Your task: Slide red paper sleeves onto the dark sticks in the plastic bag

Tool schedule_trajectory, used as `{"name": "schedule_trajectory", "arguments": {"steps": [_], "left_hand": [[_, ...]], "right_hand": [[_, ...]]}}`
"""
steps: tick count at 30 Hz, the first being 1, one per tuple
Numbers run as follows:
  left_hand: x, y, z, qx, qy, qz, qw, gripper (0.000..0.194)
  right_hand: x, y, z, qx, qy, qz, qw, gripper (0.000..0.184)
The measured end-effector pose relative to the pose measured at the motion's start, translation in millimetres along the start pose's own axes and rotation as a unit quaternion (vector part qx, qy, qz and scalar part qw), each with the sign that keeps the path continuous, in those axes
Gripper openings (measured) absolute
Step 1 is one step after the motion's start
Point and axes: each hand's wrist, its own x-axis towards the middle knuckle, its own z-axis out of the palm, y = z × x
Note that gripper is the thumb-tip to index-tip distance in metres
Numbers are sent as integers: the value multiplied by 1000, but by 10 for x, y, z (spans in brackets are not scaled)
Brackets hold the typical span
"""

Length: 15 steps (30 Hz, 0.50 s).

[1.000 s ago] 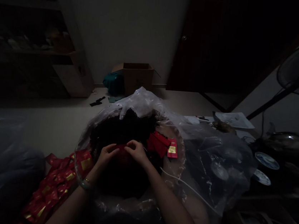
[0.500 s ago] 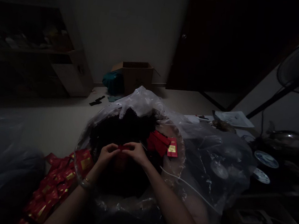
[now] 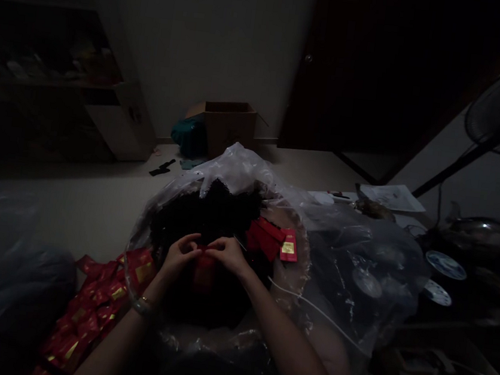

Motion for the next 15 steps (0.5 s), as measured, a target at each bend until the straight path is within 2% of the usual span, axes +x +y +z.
{"name": "schedule_trajectory", "arguments": {"steps": [2, 6, 11, 15], "left_hand": [[-5, 1, 0, 10, -31, -16, 999, 42], [-20, 33, -3, 62, -61, -23, 996, 22], [-12, 61, -24, 77, -83, 18, 993, 24], [-25, 26, 3, 42, -103, -13, 994, 29]], "right_hand": [[-3, 9, 7, -12, -25, 0, 1000, 26], [-16, 29, 13, -53, -34, -8, 998, 20], [-16, 26, -24, -64, -30, -33, 997, 10], [-24, -6, -16, -75, -10, -53, 996, 4]]}}
